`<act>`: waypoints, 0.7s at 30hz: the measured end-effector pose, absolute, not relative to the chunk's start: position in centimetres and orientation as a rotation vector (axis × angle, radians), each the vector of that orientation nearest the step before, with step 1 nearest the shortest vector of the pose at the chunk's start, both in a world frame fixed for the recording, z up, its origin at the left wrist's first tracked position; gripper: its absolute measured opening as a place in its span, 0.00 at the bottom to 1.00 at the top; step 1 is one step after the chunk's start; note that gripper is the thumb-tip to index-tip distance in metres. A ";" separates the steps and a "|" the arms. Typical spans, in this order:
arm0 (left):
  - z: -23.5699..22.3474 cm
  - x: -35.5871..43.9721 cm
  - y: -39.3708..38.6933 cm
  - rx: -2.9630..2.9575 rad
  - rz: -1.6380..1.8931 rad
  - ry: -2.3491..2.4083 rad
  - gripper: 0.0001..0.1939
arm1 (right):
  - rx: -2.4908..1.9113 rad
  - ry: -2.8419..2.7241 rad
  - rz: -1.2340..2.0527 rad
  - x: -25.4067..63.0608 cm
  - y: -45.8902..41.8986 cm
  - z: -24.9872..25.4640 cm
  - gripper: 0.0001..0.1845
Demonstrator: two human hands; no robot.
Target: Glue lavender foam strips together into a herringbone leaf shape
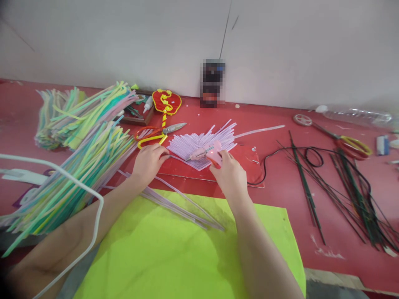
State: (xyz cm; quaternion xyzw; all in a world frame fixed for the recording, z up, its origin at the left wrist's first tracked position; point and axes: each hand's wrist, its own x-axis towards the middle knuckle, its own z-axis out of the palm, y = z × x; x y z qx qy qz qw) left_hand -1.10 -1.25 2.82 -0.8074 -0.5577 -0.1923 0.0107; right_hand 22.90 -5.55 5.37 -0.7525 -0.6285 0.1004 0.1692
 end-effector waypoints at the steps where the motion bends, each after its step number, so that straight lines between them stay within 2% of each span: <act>1: 2.8 -1.1 -1.3 -2.518 -0.599 -1.740 0.01 | -2.147 -1.787 0.278 22.9 -5.6 5.4 0.16; 21: 2.9 -1.0 -1.3 -2.519 -0.595 -1.742 0.02 | -2.156 -1.786 0.309 24.3 -5.6 5.4 0.16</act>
